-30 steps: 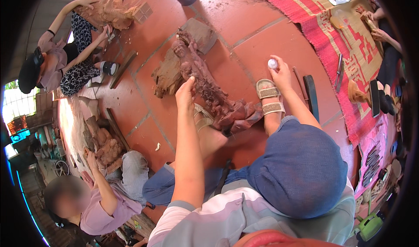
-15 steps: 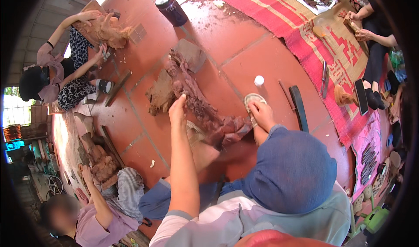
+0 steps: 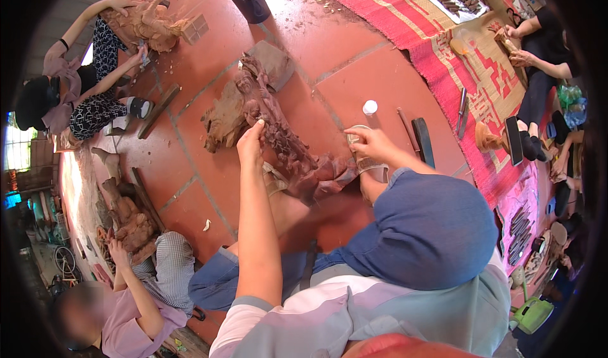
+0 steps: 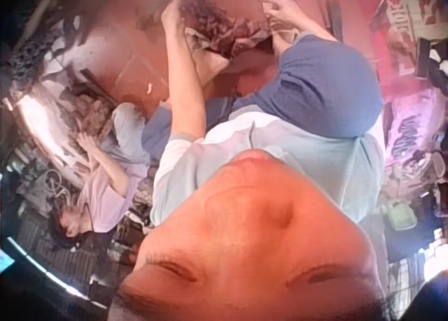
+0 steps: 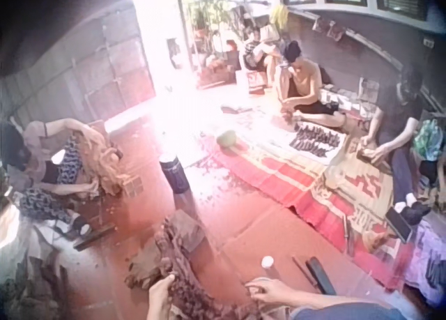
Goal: The person sits on the floor and carves a long, reddish-brown wooden object using a small knife and a white tube of adhesive. They repeatedly apply the adhesive and scrape or carve the surface while other people work nearby.
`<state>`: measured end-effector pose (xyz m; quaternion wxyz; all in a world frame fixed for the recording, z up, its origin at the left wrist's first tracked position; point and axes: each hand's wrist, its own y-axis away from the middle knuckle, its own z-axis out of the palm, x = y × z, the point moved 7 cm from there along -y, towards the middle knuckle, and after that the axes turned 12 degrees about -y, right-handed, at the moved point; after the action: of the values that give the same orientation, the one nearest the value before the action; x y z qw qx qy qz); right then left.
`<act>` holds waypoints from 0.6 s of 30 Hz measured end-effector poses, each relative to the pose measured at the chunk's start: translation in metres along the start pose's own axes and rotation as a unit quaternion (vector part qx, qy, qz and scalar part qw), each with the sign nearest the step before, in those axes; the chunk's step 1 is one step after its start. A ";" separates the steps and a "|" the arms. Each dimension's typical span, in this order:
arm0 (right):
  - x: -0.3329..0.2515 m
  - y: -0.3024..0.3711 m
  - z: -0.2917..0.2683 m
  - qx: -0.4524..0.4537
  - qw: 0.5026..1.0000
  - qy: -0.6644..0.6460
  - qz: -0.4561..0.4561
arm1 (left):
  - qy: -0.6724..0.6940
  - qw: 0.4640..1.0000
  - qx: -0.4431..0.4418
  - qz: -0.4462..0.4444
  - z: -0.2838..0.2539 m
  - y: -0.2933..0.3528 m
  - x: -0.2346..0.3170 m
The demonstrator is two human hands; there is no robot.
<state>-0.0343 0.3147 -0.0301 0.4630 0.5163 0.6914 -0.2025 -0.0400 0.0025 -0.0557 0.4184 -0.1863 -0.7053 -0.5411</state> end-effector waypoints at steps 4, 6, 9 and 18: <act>-0.087 -0.038 -0.063 -0.149 0.963 0.204 -0.099 | 0.007 1.000 -0.014 0.026 -0.016 -0.004 -0.007; -0.114 -0.056 -0.096 -0.161 0.937 0.292 -0.109 | 0.023 0.999 -0.031 0.027 -0.012 0.002 0.000; -0.120 -0.096 -0.116 -0.144 0.900 0.381 -0.153 | 0.030 0.999 -0.020 0.022 -0.012 -0.001 -0.003; -0.007 -0.163 -0.014 0.011 0.973 0.199 -0.119 | 0.021 0.999 -0.011 0.039 -0.004 -0.004 0.001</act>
<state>-0.1865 0.2586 -0.0497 0.2826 0.4654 0.8240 -0.1567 -0.0421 -0.0028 -0.0571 0.4523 -0.2068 -0.6826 -0.5355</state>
